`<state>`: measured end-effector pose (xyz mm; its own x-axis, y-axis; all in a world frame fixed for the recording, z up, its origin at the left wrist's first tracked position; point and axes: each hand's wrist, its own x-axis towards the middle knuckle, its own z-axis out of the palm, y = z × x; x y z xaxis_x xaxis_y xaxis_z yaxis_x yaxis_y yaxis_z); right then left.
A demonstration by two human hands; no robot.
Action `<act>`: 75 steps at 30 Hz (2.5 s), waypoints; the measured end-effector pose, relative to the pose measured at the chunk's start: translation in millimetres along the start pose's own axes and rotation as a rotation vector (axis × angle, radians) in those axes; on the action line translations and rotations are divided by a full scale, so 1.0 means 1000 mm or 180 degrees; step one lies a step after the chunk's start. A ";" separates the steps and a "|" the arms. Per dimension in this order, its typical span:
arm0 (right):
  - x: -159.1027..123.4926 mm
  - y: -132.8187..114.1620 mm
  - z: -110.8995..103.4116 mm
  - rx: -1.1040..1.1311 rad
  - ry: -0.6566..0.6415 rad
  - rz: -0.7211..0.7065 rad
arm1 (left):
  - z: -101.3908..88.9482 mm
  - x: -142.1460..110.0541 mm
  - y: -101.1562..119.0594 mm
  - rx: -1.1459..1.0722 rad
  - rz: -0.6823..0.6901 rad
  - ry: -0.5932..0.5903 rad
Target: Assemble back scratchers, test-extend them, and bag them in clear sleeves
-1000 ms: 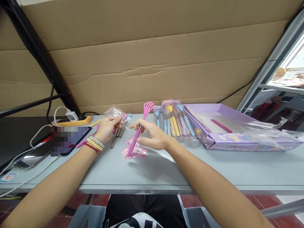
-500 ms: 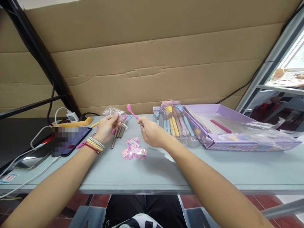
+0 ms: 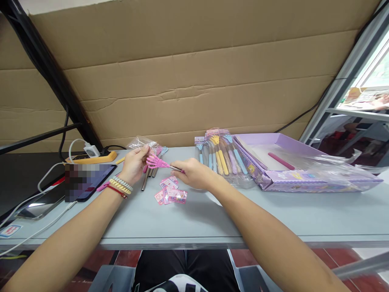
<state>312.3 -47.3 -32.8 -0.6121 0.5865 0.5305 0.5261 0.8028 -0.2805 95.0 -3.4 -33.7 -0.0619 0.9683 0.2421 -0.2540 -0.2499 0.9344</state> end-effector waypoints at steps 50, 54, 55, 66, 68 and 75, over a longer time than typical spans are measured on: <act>0.003 0.009 -0.006 -0.0106 0.0277 0.1025 | 0.001 -0.002 0.013 -0.0381 -0.0151 -0.0020; 0.003 0.011 -0.008 -0.0130 0.0455 0.1115 | 0.002 -0.002 0.016 -0.0525 -0.0189 0.0077; 0.003 0.012 -0.008 -0.0152 0.0477 0.1129 | 0.002 -0.002 0.016 -0.0498 -0.0210 0.0056; 0.005 0.011 0.000 -0.0384 0.0252 0.1231 | 0.006 -0.009 0.006 0.0025 -0.0388 -0.0520; 0.005 0.011 0.002 -0.0343 0.0280 0.1279 | 0.007 -0.009 0.005 0.0039 -0.0373 -0.0579; 0.002 0.007 0.005 -0.0233 0.0443 0.1308 | 0.009 -0.012 0.004 0.0250 -0.0281 -0.0693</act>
<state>311.5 -39.8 -37.8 -0.2605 0.8314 0.4908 0.7527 0.4932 -0.4360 102.9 -15.9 -30.2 0.1687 0.9649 0.2012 -0.1728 -0.1720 0.9698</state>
